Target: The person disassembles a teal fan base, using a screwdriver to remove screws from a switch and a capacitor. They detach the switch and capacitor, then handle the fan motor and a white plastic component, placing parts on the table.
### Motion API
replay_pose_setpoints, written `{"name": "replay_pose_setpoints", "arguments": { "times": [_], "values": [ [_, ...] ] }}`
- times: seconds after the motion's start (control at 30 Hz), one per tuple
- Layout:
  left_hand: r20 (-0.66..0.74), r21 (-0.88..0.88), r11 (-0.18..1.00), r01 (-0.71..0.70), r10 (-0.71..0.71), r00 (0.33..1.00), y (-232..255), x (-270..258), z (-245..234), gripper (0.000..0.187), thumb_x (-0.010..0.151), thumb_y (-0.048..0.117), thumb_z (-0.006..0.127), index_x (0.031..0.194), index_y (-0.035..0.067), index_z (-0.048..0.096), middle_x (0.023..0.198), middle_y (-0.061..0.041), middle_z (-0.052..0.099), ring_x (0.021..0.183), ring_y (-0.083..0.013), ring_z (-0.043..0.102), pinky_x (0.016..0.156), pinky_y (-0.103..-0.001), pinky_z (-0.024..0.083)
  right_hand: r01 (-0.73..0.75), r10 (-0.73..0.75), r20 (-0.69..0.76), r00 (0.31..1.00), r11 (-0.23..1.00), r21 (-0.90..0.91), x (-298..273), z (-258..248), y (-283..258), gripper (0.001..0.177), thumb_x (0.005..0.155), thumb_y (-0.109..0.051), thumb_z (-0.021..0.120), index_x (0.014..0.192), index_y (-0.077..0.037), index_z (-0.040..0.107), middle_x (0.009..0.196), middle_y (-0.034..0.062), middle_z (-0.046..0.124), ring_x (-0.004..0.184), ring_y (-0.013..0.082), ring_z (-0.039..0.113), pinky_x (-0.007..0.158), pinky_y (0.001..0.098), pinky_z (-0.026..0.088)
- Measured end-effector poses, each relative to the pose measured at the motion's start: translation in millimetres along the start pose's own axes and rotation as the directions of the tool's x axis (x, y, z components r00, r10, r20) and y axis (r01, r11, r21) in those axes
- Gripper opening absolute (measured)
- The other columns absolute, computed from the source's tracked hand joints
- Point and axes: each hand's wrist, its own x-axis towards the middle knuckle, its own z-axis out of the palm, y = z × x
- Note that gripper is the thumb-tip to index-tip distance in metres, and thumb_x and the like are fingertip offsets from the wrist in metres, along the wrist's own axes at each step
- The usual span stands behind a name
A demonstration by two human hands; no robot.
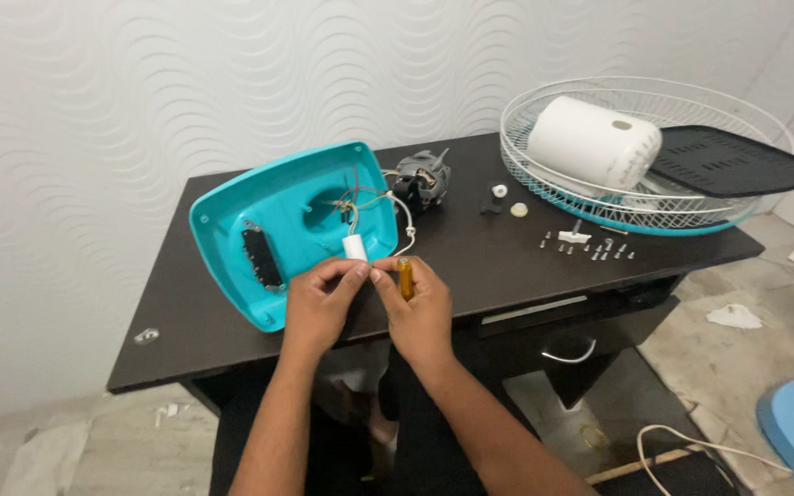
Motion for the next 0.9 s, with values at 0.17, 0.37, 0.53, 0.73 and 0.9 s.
{"name": "replay_pose_setpoints", "arguments": {
  "times": [0.17, 0.37, 0.53, 0.73, 0.9],
  "values": [
    [0.063, 0.126, 0.992, -0.031, 0.023, 0.998, 6, -4, -1, 0.023, 0.094, 0.023, 0.071, 0.096, 0.002, 0.078, 0.087, -0.003, 0.078, 0.082, -0.0089, 0.069, 0.078, -0.025, 0.053, -0.206, 0.197, -0.084, 0.977, 0.972, -0.113, 17, -62, -4, 0.020, 0.095, -0.027, 0.071, 0.095, -0.007, 0.073, 0.070, -0.0007, 0.062, 0.060, 0.0073, 0.052, 0.054, 0.0267, 0.043],
    [0.055, 0.174, 0.984, 0.033, -0.043, 0.998, 1, -3, 1, 0.024, 0.094, 0.025, 0.070, 0.098, 0.003, 0.079, 0.084, -0.003, 0.078, 0.076, -0.0099, 0.065, 0.073, -0.026, 0.051, -0.105, -0.142, -0.377, 0.915, 0.819, -0.563, 48, -220, 14, 0.023, 0.098, -0.027, 0.068, 0.099, -0.005, 0.072, 0.081, 0.0089, 0.070, 0.073, 0.0192, 0.066, 0.068, 0.0343, 0.051],
    [0.047, 0.203, 0.979, 0.029, -0.039, 0.998, -3, -4, 4, 0.026, 0.093, 0.027, 0.070, 0.098, 0.004, 0.079, 0.082, -0.004, 0.079, 0.076, -0.0103, 0.067, 0.074, -0.026, 0.051, -0.110, -0.087, -0.209, 0.974, 0.627, -0.772, 84, -300, 43, 0.019, 0.097, -0.023, 0.065, 0.105, -0.007, 0.071, 0.096, 0.0157, 0.072, 0.089, 0.0343, 0.070, 0.079, 0.0431, 0.052],
    [0.057, 0.211, 0.977, 0.041, -0.054, 0.997, -5, -2, 5, 0.027, 0.092, 0.027, 0.069, 0.098, 0.002, 0.078, 0.086, -0.005, 0.080, 0.081, -0.0108, 0.070, 0.078, -0.026, 0.053, 0.027, 0.003, 0.033, 0.999, 0.494, -0.869, 110, -315, 73, 0.018, 0.090, -0.021, 0.068, 0.104, -0.011, 0.072, 0.108, 0.0123, 0.070, 0.100, 0.0367, 0.067, 0.086, 0.0457, 0.052],
    [0.073, 0.206, 0.978, 0.043, -0.060, 0.996, -1, -3, 5, 0.028, 0.092, 0.027, 0.069, 0.096, 0.002, 0.078, 0.086, -0.005, 0.080, 0.081, -0.0128, 0.070, 0.078, -0.027, 0.052, 0.035, 0.069, 0.072, 0.995, 0.428, -0.903, 114, -319, 84, 0.022, 0.092, -0.027, 0.069, 0.107, -0.011, 0.072, 0.110, 0.0117, 0.069, 0.102, 0.0364, 0.066, 0.087, 0.0462, 0.052]
  ]
}}
